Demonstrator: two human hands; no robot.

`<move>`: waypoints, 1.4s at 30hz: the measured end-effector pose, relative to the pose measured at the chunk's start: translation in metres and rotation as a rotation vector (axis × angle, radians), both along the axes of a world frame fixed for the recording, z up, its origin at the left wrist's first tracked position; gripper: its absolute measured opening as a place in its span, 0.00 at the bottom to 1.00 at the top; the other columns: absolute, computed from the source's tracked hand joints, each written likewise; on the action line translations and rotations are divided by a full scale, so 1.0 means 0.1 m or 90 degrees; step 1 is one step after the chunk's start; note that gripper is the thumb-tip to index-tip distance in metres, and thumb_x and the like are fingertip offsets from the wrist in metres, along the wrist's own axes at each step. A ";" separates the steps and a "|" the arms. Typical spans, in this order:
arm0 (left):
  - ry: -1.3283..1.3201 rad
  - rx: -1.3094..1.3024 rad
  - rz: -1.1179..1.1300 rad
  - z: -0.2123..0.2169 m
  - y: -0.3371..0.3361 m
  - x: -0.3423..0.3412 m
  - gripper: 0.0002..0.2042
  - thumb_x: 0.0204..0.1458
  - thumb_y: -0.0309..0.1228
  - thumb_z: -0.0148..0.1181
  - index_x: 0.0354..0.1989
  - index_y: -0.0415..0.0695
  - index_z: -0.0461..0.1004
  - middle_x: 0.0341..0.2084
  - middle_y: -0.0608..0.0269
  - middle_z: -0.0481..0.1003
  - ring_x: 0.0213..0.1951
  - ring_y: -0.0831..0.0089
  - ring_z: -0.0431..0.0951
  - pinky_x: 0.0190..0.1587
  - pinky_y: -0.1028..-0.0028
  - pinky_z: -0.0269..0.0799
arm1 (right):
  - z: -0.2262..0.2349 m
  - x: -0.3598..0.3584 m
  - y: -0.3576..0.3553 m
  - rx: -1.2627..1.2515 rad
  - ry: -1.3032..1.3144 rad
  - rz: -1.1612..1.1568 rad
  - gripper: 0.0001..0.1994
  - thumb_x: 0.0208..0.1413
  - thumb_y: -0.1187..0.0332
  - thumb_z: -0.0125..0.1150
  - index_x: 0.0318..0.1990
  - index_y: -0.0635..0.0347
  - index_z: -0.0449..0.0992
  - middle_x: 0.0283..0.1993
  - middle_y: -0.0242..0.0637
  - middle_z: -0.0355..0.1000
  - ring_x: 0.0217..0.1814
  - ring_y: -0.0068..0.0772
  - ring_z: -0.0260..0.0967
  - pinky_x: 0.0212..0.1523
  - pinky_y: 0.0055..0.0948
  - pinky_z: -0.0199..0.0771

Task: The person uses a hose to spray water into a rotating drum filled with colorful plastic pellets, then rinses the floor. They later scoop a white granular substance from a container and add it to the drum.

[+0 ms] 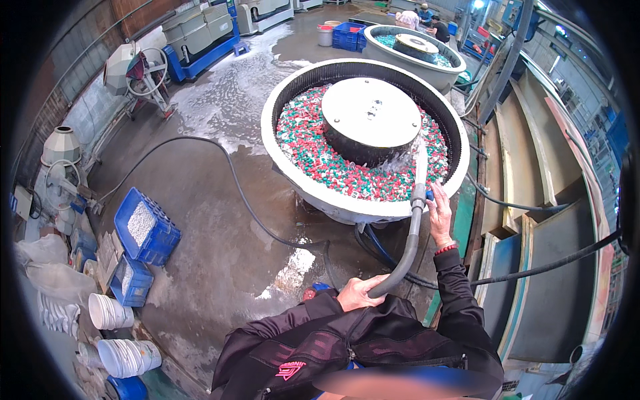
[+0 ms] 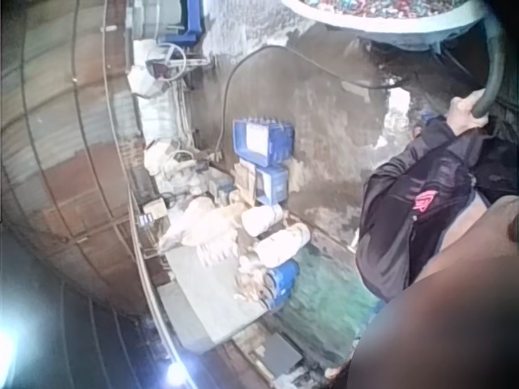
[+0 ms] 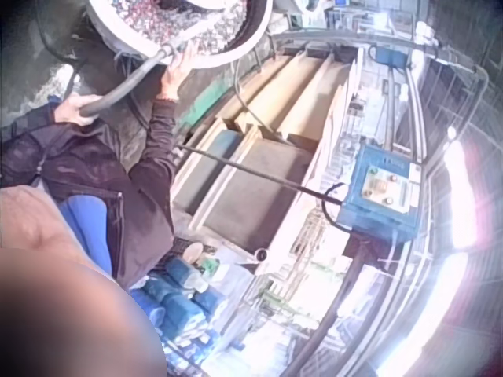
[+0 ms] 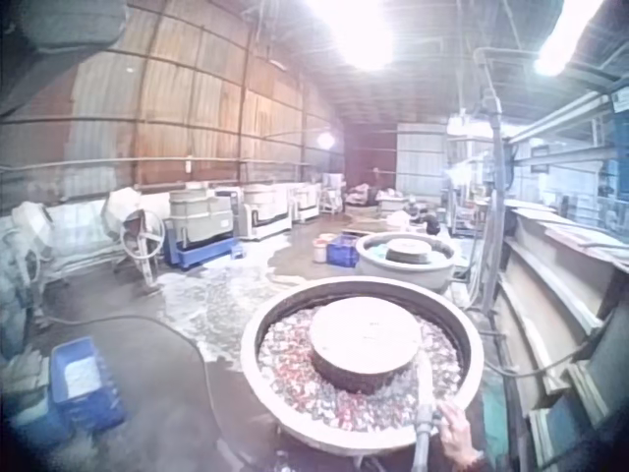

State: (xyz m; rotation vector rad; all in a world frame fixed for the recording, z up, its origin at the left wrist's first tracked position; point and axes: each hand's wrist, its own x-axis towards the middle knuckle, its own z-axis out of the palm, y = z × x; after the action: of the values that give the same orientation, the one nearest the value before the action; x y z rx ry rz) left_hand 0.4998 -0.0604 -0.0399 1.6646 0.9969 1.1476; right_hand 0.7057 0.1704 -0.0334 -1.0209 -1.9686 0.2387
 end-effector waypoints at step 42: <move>0.159 0.042 -0.255 0.04 -0.26 -1.34 0.27 0.36 0.27 0.65 0.50 0.49 0.69 0.31 0.57 0.76 0.30 0.57 0.77 0.33 0.67 0.73 | -3.54 0.85 -3.09 -0.945 0.490 -0.716 0.33 0.56 0.39 0.27 0.45 0.60 0.69 0.20 0.39 0.66 0.15 0.35 0.62 0.16 0.36 0.65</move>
State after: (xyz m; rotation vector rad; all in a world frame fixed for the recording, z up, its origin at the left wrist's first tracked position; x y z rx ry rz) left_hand 0.3659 -0.0861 -0.0355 1.9850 0.7301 0.7273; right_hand 0.7912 -0.1390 -0.3875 -2.2426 -0.0720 1.2606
